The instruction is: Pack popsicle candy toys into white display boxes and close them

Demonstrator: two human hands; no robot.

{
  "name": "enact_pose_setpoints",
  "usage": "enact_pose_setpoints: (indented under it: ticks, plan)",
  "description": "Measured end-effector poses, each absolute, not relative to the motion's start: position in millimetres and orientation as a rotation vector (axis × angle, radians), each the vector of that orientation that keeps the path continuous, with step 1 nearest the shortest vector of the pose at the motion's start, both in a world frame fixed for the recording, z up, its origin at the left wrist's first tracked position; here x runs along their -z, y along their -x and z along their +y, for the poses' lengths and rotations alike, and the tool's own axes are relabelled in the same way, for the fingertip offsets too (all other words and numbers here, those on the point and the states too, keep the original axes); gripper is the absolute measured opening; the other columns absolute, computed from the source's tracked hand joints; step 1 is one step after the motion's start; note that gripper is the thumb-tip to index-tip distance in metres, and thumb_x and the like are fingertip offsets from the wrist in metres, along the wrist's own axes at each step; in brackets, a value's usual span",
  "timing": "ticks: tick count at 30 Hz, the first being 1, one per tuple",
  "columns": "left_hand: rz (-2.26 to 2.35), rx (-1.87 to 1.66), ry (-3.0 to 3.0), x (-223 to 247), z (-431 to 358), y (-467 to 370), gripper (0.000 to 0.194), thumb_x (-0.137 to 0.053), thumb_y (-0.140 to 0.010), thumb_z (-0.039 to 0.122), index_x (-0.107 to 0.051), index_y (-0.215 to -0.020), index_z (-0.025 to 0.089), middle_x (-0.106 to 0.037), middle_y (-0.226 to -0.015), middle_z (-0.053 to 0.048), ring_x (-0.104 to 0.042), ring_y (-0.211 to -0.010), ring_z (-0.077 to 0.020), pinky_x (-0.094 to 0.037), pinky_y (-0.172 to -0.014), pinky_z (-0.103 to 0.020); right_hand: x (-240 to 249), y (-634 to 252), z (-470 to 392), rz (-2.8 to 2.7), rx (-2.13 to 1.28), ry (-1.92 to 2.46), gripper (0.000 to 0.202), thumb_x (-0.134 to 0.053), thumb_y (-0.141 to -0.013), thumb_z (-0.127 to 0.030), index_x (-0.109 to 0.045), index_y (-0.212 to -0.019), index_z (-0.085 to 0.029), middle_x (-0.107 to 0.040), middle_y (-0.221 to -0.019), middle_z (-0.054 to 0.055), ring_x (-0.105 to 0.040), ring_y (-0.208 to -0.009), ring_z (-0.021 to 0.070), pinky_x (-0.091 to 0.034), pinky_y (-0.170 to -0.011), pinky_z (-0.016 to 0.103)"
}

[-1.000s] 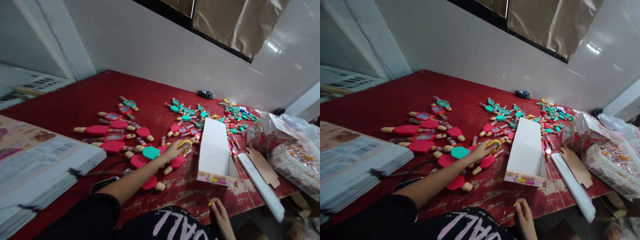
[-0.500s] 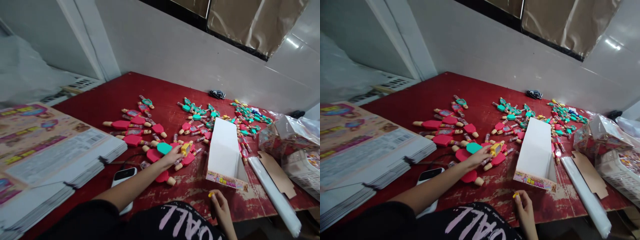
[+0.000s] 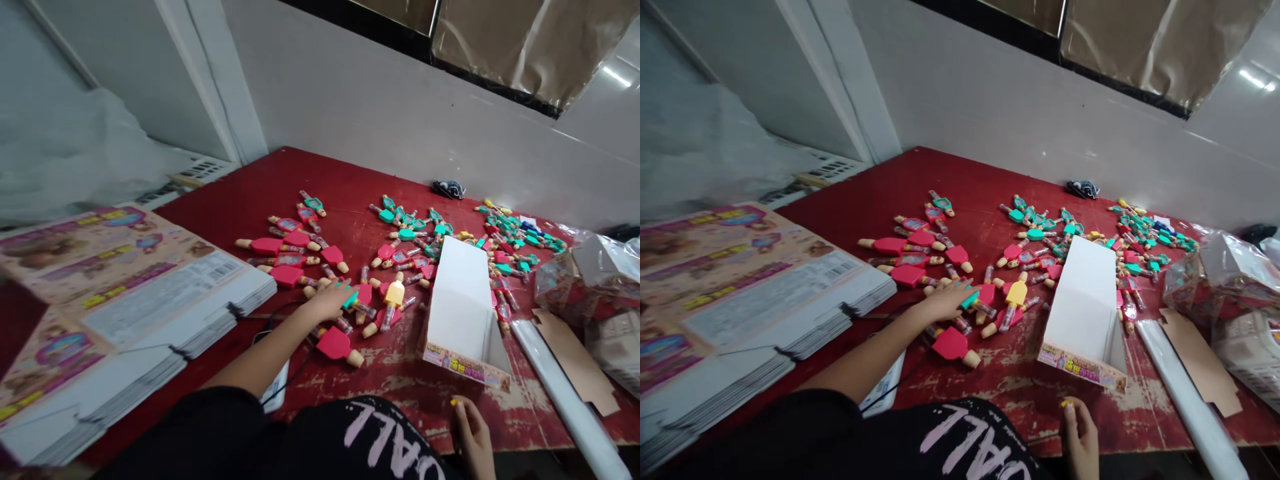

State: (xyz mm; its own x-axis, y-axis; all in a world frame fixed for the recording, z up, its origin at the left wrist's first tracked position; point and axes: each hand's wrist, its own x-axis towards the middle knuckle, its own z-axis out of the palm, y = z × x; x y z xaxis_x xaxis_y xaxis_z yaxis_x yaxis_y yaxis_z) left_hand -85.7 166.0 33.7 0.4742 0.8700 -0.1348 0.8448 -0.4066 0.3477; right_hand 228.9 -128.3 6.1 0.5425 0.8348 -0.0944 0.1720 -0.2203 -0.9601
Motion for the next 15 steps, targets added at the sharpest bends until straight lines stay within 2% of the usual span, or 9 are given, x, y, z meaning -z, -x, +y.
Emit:
enact_pose_setpoints:
  ticks: [2, 4, 7, 9, 10, 12, 14, 15]
  plan:
    - [1.459, -0.096, -2.466, -31.3, 160.9, 87.8, 0.068, -0.056, -0.067, -0.003, -0.053, -0.127, 0.029, -0.046, -0.135, -0.011, -0.039, -0.127, -0.0339, -0.027, -0.107, -0.054, -18.6, -245.6, -121.0, -0.964, -0.590, 1.843, 0.054, -0.061, -0.071, -0.067, -0.063, -0.088, -0.016, -0.061, -0.070, 0.005, -0.057, -0.063, 0.0191, -0.045, -0.055, 0.026]
    - [1.505, -0.124, -2.534, -31.1, 156.0, 88.5, 0.062, -0.052, -0.073, 0.001, -0.051, -0.129, 0.029, -0.048, -0.132, -0.010, -0.044, -0.122, -0.0300, -0.027, -0.107, -0.049, -33.2, -265.0, -105.8, -1.072, -0.341, 1.990, 0.052, -0.058, -0.073, -0.067, -0.060, -0.087, -0.017, -0.063, -0.075, 0.007, -0.058, -0.067, 0.0212, -0.047, -0.060, 0.030]
    - [1.645, -0.181, -2.535, -29.9, 151.2, 89.3, 0.059, -0.056, -0.081, 0.017, -0.042, -0.137, 0.021, -0.047, -0.130, -0.013, -0.047, -0.116, -0.0319, -0.033, -0.102, -0.047, -48.6, -289.6, -70.9, -1.333, -0.020, 2.027, 0.047, -0.049, -0.079, -0.065, -0.058, -0.083, -0.018, -0.064, -0.086, 0.012, -0.060, -0.080, 0.0259, -0.049, -0.070, 0.036]
    - [1.730, -0.214, -2.501, -26.2, 149.4, 90.4, 0.062, -0.057, -0.084, 0.032, -0.036, -0.141, 0.016, -0.046, -0.131, -0.017, -0.049, -0.112, -0.0348, -0.037, -0.098, -0.048, -48.8, -299.0, -50.2, -1.603, -0.013, 1.954, 0.043, -0.046, -0.082, -0.060, -0.058, -0.080, -0.018, -0.063, -0.104, 0.017, -0.060, -0.098, 0.0295, -0.049, -0.081, 0.041]
    - [1.756, -0.226, -2.487, -23.6, 148.5, 91.3, 0.065, -0.057, -0.085, 0.038, -0.035, -0.142, 0.014, -0.044, -0.133, -0.019, -0.049, -0.112, -0.0363, -0.037, -0.097, -0.049, -45.2, -301.4, -44.1, -1.719, -0.059, 1.937, 0.039, -0.047, -0.082, -0.056, -0.059, -0.079, -0.018, -0.063, -0.107, 0.017, -0.059, -0.101, 0.0299, -0.049, -0.084, 0.042]
    - [1.781, -0.250, -2.476, -17.6, 146.3, 93.6, 0.069, -0.056, -0.085, 0.048, -0.035, -0.142, 0.015, -0.039, -0.138, -0.020, -0.047, -0.116, -0.0383, -0.036, -0.099, -0.053, -30.5, -302.3, -43.6, -1.839, -0.137, 1.971, 0.032, -0.052, -0.081, -0.048, -0.062, -0.084, -0.019, -0.066, -0.099, 0.014, -0.062, -0.097, 0.0293, -0.050, -0.083, 0.043]
    - [1.771, -0.309, -2.487, -11.8, 143.6, 96.1, 0.067, -0.056, -0.085, 0.048, -0.037, -0.141, 0.017, -0.033, -0.143, -0.019, -0.043, -0.122, -0.0385, -0.033, -0.103, -0.054, -7.3, -299.6, -57.3, -1.825, -0.082, 2.000, 0.029, -0.054, -0.079, -0.039, -0.065, -0.095, -0.018, -0.069, -0.093, 0.011, -0.064, -0.092, 0.0285, -0.050, -0.084, 0.044]
    - [1.751, -0.354, -2.494, -9.6, 142.1, 96.8, 0.065, -0.056, -0.086, 0.047, -0.037, -0.141, 0.018, -0.032, -0.144, -0.019, -0.040, -0.125, -0.0381, -0.032, -0.104, -0.054, 6.3, -297.6, -67.3, -1.815, -0.021, 1.980, 0.031, -0.054, -0.079, -0.036, -0.064, -0.101, -0.018, -0.069, -0.096, 0.011, -0.064, -0.092, 0.0282, -0.049, -0.087, 0.045]
